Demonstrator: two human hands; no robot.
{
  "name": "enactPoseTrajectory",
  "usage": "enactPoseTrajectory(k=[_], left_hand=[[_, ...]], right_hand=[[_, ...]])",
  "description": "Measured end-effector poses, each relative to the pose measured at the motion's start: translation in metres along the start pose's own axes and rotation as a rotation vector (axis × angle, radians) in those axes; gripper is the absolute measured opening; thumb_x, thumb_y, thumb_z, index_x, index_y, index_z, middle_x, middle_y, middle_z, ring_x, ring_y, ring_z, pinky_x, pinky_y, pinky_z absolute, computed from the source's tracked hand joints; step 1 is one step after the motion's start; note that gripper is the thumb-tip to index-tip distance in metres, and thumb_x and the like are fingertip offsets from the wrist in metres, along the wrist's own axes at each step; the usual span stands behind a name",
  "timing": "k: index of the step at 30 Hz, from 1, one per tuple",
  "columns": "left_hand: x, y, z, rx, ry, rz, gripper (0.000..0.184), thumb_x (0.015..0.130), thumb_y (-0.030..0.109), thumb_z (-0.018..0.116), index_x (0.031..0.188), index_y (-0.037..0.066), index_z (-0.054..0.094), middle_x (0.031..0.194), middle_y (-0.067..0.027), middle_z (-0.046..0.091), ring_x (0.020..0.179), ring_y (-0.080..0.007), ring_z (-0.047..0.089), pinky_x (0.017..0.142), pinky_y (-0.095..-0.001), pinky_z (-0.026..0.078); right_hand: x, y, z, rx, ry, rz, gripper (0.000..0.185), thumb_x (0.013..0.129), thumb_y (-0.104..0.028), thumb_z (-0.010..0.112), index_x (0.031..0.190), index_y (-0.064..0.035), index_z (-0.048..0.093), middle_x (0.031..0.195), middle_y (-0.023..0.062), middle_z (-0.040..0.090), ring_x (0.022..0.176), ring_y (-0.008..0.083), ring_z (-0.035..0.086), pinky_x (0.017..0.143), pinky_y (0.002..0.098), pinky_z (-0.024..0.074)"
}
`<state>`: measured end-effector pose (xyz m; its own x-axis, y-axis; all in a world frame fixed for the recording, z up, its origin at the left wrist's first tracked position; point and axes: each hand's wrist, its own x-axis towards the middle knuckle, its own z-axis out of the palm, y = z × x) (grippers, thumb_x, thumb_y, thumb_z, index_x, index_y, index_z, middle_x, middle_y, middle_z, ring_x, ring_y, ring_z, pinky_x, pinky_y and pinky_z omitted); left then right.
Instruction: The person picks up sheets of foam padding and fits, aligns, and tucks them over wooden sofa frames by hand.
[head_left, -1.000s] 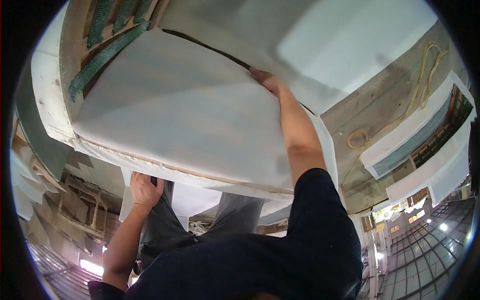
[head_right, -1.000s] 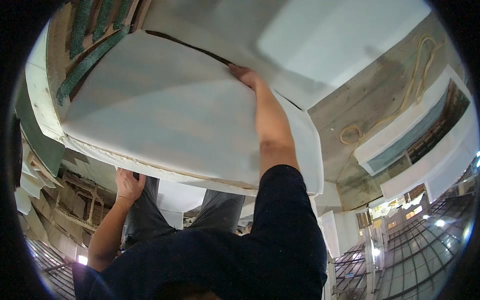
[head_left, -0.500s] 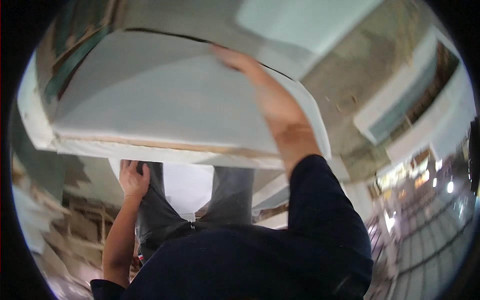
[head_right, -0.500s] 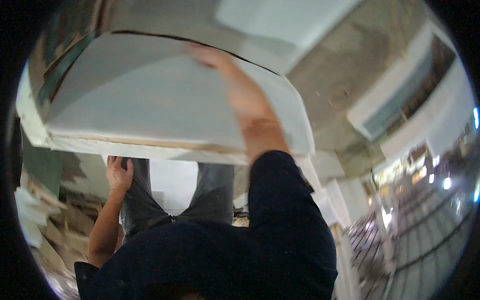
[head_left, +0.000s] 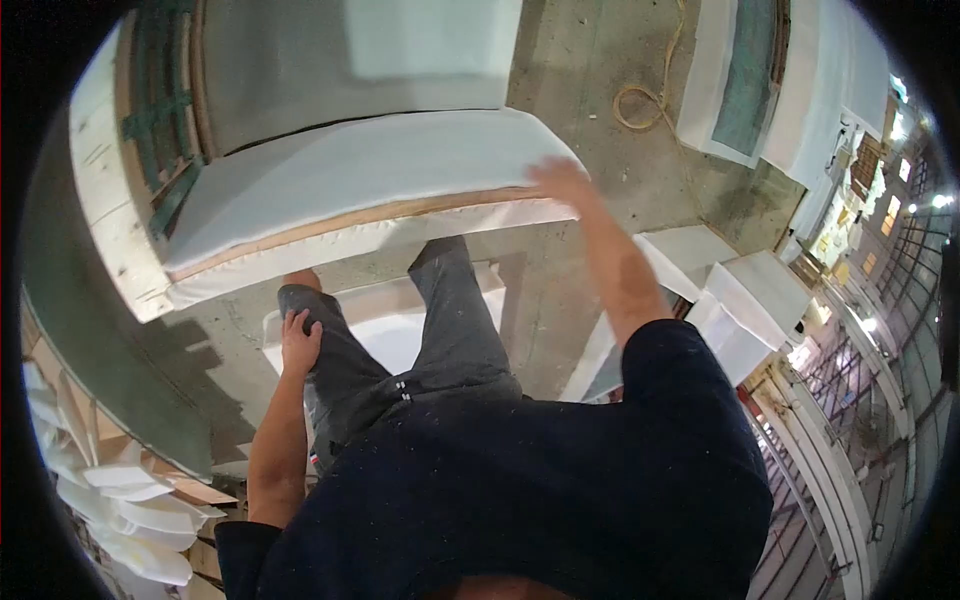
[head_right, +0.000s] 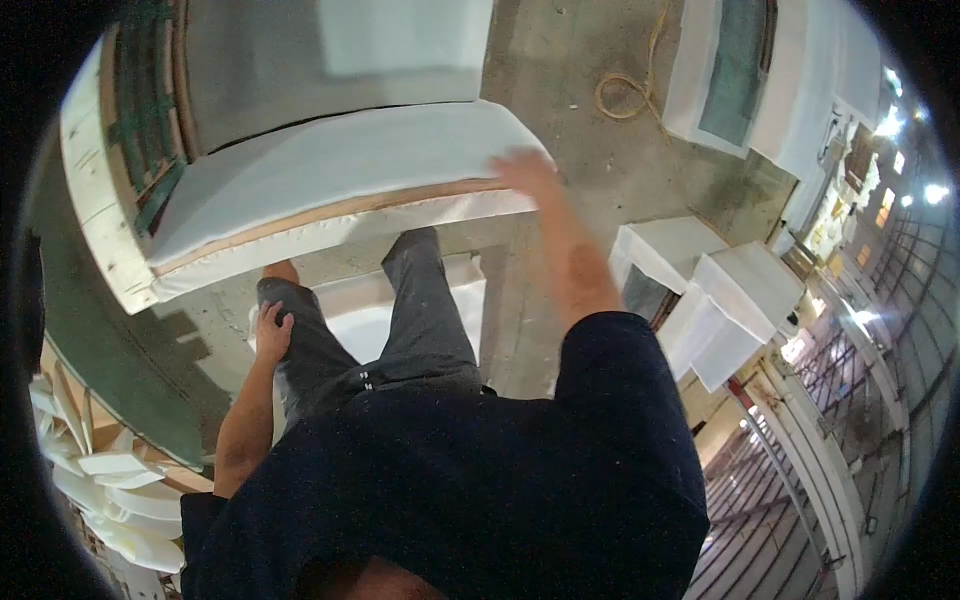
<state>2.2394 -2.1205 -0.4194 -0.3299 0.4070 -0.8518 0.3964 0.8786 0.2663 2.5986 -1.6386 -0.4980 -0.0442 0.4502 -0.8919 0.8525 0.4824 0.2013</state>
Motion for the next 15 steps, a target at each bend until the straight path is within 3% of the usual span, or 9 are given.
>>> enactPoseTrajectory(k=[1, 3, 6, 7, 8, 11, 12, 13, 15], left_hand=[[-0.006, -0.007, -0.006, -0.044, -0.011, 0.009, 0.045, 0.083, 0.029, 0.058, 0.122, 0.007, 0.055, 0.136, -0.0237, 0.041, 0.126, -0.0390, 0.037, 0.106, -0.0420, 0.031], [-0.018, -0.005, -0.022, -0.088, -0.045, -0.042, 0.047, 0.084, 0.030, 0.057, 0.124, 0.006, 0.053, 0.137, -0.0244, 0.039, 0.128, -0.0375, 0.037, 0.106, -0.0406, 0.031], [-0.029, -0.018, -0.037, -0.139, -0.031, -0.058, 0.048, 0.085, 0.032, 0.056, 0.125, 0.007, 0.053, 0.138, -0.0239, 0.039, 0.128, -0.0365, 0.038, 0.106, -0.0391, 0.031], [-0.033, -0.021, -0.047, -0.161, -0.036, -0.058, 0.047, 0.085, 0.032, 0.056, 0.125, 0.007, 0.053, 0.137, -0.0239, 0.041, 0.127, -0.0367, 0.039, 0.105, -0.0392, 0.032], [-0.039, -0.023, -0.061, -0.180, -0.044, -0.055, 0.047, 0.085, 0.032, 0.056, 0.125, 0.007, 0.053, 0.135, -0.0238, 0.043, 0.126, -0.0369, 0.041, 0.104, -0.0393, 0.033], [-0.054, -0.036, -0.109, -0.268, -0.040, -0.008, 0.048, 0.087, 0.034, 0.054, 0.125, 0.005, 0.053, 0.126, -0.0209, 0.053, 0.117, -0.0323, 0.050, 0.100, -0.0384, 0.037], [-0.055, -0.060, -0.120, -0.343, -0.029, -0.002, 0.048, 0.088, 0.034, 0.054, 0.125, 0.004, 0.052, 0.125, -0.0201, 0.054, 0.116, -0.0304, 0.051, 0.099, -0.0380, 0.038], [-0.057, -0.082, -0.135, -0.425, -0.013, 0.001, 0.049, 0.088, 0.034, 0.053, 0.126, 0.003, 0.052, 0.124, -0.0193, 0.055, 0.114, -0.0285, 0.053, 0.098, -0.0376, 0.038], [-0.079, -0.119, -0.169, -0.498, 0.039, -0.046, 0.050, 0.090, 0.036, 0.052, 0.126, 0.001, 0.051, 0.123, -0.0185, 0.056, 0.114, -0.0263, 0.052, 0.097, -0.0369, 0.038]], right_hand=[[0.025, 0.061, 0.028, -0.039, 0.056, 0.095, 0.059, 0.091, -0.058, 0.029, 0.143, -0.0299, 0.027, 0.150, 0.0094, 0.024, 0.138, 0.0340, 0.018, 0.109, 0.0597, 0.0072], [-0.067, 0.019, -0.053, 0.104, -0.022, 0.346, 0.065, 0.090, -0.061, 0.028, 0.145, -0.0245, 0.025, 0.151, 0.0101, 0.021, 0.138, 0.0346, 0.018, 0.109, 0.0602, 0.0070], [-0.071, -0.048, -0.055, -0.049, -0.088, -0.236, 0.078, 0.087, -0.068, 0.024, 0.146, -0.0161, 0.021, 0.151, 0.0122, 0.019, 0.139, 0.0351, 0.017, 0.109, 0.0607, 0.0059], [-0.090, -0.106, -0.045, 0.136, 0.043, 0.017, 0.082, 0.087, -0.068, 0.025, 0.144, -0.0096, 0.025, 0.150, 0.0143, 0.021, 0.138, 0.0354, 0.019, 0.108, 0.0617, 0.0067], [-0.124, -0.158, -0.058, 0.154, 0.058, -0.082, 0.077, 0.089, -0.064, 0.025, 0.142, -0.0095, 0.032, 0.148, 0.0173, 0.025, 0.138, 0.0355, 0.018, 0.108, 0.0617, 0.0066], [-0.191, -0.317, -0.056, 0.191, 0.173, -0.570, 0.043, 0.088, -0.043, 0.044, 0.130, -0.0359, 0.048, 0.140, 0.0057, 0.042, 0.131, 0.0296, 0.035, 0.104, 0.0684, 0.0057], [-0.235, -0.371, -0.074, 0.244, 0.065, -0.641, 0.042, 0.089, -0.041, 0.043, 0.129, -0.0319, 0.050, 0.134, 0.0087, 0.048, 0.127, 0.0292, 0.040, 0.102, 0.0714, 0.0043], [-0.260, -0.428, -0.057, 0.252, 0.148, -0.766, 0.049, 0.092, -0.051, 0.033, 0.128, -0.0246, 0.052, 0.126, 0.0116, 0.055, 0.123, 0.0311, 0.044, 0.104, 0.0681, 0.0058], [-0.367, -0.488, -0.093, 0.495, -0.065, -0.945, 0.063, 0.092, -0.058, 0.028, 0.127, -0.0093, 0.050, 0.127, 0.0154, 0.054, 0.118, 0.0312, 0.050, 0.108, 0.0537, 0.0212]])
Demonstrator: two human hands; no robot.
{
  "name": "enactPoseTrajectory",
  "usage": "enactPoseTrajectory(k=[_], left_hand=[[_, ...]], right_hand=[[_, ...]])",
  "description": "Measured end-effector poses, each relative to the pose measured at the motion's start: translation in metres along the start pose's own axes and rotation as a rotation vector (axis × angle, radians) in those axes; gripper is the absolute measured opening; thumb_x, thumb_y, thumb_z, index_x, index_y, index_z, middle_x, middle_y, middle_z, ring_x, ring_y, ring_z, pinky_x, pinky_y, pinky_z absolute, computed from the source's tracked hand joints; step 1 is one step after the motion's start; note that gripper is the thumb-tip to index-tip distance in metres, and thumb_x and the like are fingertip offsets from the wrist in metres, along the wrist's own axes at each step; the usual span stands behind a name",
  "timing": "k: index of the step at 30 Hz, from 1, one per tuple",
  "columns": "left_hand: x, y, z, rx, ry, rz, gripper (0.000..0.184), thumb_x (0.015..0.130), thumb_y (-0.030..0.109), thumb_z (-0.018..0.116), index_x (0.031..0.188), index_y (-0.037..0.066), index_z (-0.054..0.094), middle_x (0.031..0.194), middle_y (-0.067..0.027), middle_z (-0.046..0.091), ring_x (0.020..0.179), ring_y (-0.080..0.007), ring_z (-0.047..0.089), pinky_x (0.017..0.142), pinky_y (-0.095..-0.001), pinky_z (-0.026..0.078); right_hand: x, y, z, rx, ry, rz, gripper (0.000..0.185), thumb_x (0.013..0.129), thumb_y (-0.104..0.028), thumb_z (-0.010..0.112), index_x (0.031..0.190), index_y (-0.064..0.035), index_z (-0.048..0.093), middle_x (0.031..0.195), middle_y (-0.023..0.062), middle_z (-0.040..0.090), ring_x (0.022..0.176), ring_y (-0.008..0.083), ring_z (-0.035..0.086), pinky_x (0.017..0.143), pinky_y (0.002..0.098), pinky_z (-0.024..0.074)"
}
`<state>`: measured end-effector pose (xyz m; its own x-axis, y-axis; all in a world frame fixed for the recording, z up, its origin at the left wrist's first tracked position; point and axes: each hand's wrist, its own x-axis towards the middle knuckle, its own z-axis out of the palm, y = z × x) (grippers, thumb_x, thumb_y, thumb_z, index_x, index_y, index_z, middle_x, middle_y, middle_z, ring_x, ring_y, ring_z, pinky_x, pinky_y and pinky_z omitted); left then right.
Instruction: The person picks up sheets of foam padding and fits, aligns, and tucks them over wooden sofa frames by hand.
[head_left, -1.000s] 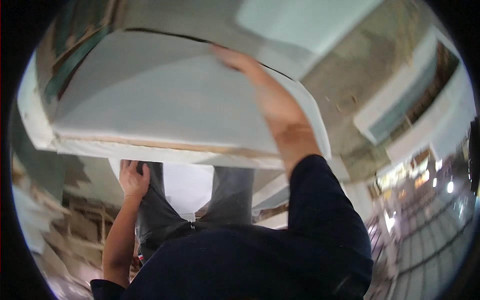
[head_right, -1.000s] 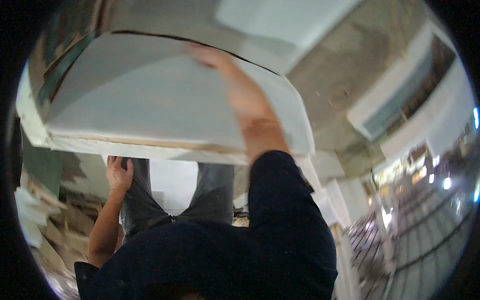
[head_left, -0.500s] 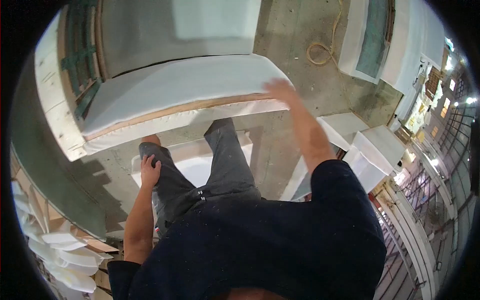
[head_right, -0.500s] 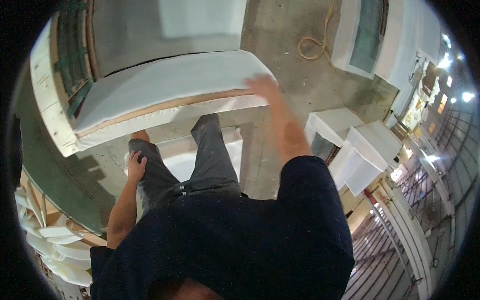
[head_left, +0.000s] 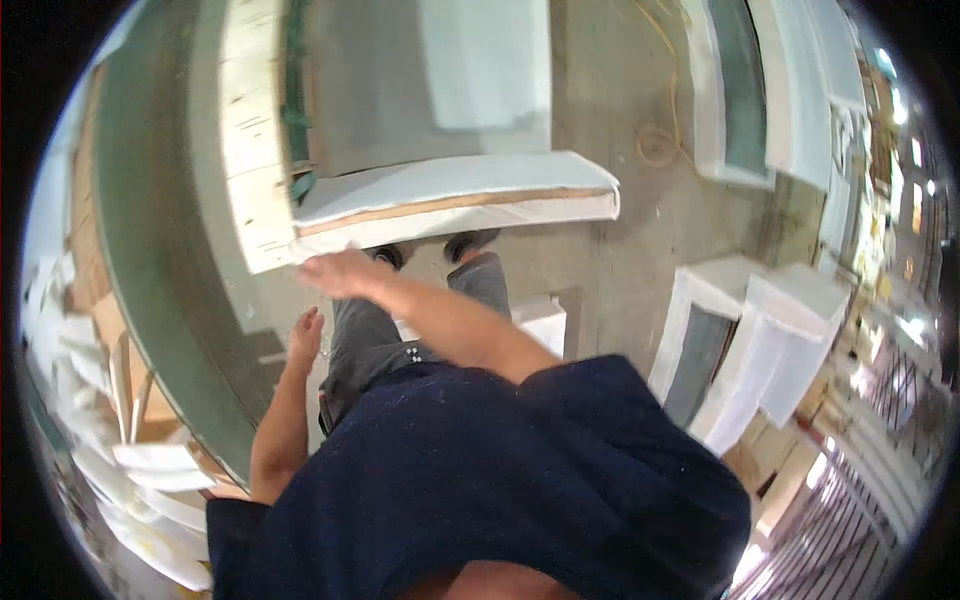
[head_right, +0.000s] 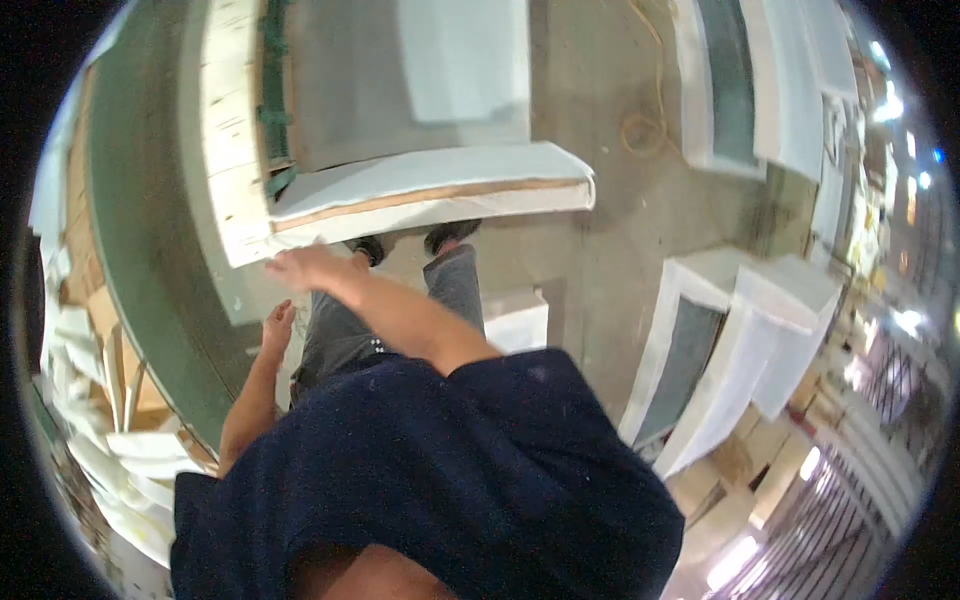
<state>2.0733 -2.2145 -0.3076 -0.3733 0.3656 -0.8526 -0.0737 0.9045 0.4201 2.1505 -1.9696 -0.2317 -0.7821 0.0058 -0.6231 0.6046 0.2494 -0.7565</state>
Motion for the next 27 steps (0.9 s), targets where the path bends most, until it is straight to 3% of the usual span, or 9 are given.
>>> enactPoseTrajectory(k=[3, 6, 7, 10, 13, 17, 20, 25, 27], left_hand=[[-0.023, -0.079, -0.053, -0.431, 0.290, -0.136, 0.051, 0.091, 0.038, 0.051, 0.128, 0.002, 0.050, 0.120, -0.0177, 0.058, 0.112, -0.0250, 0.053, 0.097, -0.0368, 0.039], [-0.026, -0.177, -0.083, 0.220, 0.265, -0.021, 0.042, 0.091, 0.029, 0.043, 0.125, 0.006, 0.053, 0.126, -0.0174, 0.054, 0.119, -0.0309, 0.049, 0.099, -0.0407, 0.039], [-0.042, -0.184, -0.084, 0.565, 0.200, -0.005, 0.039, 0.090, 0.021, 0.040, 0.121, 0.003, 0.055, 0.122, -0.0180, 0.056, 0.113, -0.0331, 0.052, 0.097, -0.0412, 0.041], [-0.109, -0.177, -0.073, -0.549, 0.465, -0.286, 0.036, 0.080, 0.022, 0.059, 0.110, 0.001, 0.063, 0.088, -0.0120, 0.065, 0.083, -0.0218, 0.062, 0.074, -0.0338, 0.049], [-0.136, -0.227, -0.066, -0.600, 0.503, -0.115, 0.028, 0.081, 0.022, 0.059, 0.100, 0.001, 0.066, 0.074, -0.0061, 0.061, 0.067, -0.0155, 0.056, 0.062, -0.0313, 0.047], [-0.120, -0.267, -0.134, -0.739, 0.613, -0.016, 0.022, 0.081, 0.022, 0.059, 0.084, 0.001, 0.063, 0.067, -0.0006, 0.056, 0.059, -0.0107, 0.049, 0.052, -0.0291, 0.041], [-0.119, -0.190, -0.323, -0.803, 0.836, 0.417, 0.020, 0.088, 0.020, 0.056, 0.081, 0.001, 0.058, 0.072, 0.0029, 0.051, 0.069, -0.0067, 0.046, 0.060, -0.0252, 0.039], [-0.240, -0.042, -0.577, -0.604, 1.002, 0.950, 0.045, 0.090, 0.025, 0.060, 0.123, -0.004, 0.053, 0.121, -0.0118, 0.057, 0.113, -0.0180, 0.053, 0.097, -0.0312, 0.040], [-0.328, 0.007, -0.639, -0.350, 1.090, 1.362, 0.045, 0.090, 0.017, 0.057, 0.130, -0.002, 0.047, 0.128, -0.0143, 0.053, 0.124, -0.0235, 0.046, 0.107, -0.0372, 0.030]], right_hand=[[0.009, -0.092, 0.077, 0.159, -0.070, -0.288, 0.071, 0.091, -0.059, 0.034, 0.136, -0.0048, 0.039, 0.136, 0.0193, 0.044, 0.125, 0.0336, 0.043, 0.107, 0.0405, 0.0307], [-0.015, -0.124, 0.095, 0.002, -0.097, -0.527, 0.063, 0.092, -0.051, 0.044, 0.136, -0.0060, 0.039, 0.133, 0.0200, 0.047, 0.123, 0.0335, 0.045, 0.103, 0.0408, 0.0353], [-0.024, -0.124, 0.091, -0.026, -0.178, -0.492, 0.054, 0.094, -0.041, 0.046, 0.136, -0.0083, 0.041, 0.126, 0.0193, 0.054, 0.117, 0.0314, 0.052, 0.096, 0.0390, 0.0416], [-0.005, -0.025, 0.108, 0.187, -0.062, -0.385, 0.046, 0.094, -0.039, 0.049, 0.125, -0.0051, 0.053, 0.121, 0.0146, 0.059, 0.106, 0.0210, 0.057, 0.091, 0.0324, 0.0439], [-0.047, 0.053, 0.083, -0.249, 0.051, 0.374, 0.059, 0.084, -0.050, 0.052, 0.112, 0.0011, 0.061, 0.112, 0.0181, 0.062, 0.101, 0.0283, 0.061, 0.089, 0.0374, 0.0445], [-0.107, 0.070, 0.062, 0.505, 0.490, 0.498, 0.049, 0.086, -0.047, 0.053, 0.108, -0.0045, 0.058, 0.088, 0.0121, 0.064, 0.081, 0.0222, 0.062, 0.065, 0.0378, 0.0476], [-0.103, 0.091, 0.038, 0.634, 0.697, 0.706, 0.040, 0.088, -0.037, 0.055, 0.111, -0.0045, 0.054, 0.087, 0.0098, 0.058, 0.072, 0.0208, 0.058, 0.060, 0.0381, 0.0481], [-0.029, -0.011, 0.099, 1.021, 1.068, 0.644, 0.033, 0.088, -0.036, 0.055, 0.101, -0.0059, 0.054, 0.080, 0.0067, 0.055, 0.061, 0.0172, 0.055, 0.047, 0.0346, 0.0434], [0.014, -0.082, 0.123, 0.685, 0.703, 0.675, 0.033, 0.088, -0.037, 0.054, 0.100, -0.0061, 0.056, 0.076, 0.0041, 0.054, 0.062, 0.0167, 0.055, 0.047, 0.0335, 0.0429]])
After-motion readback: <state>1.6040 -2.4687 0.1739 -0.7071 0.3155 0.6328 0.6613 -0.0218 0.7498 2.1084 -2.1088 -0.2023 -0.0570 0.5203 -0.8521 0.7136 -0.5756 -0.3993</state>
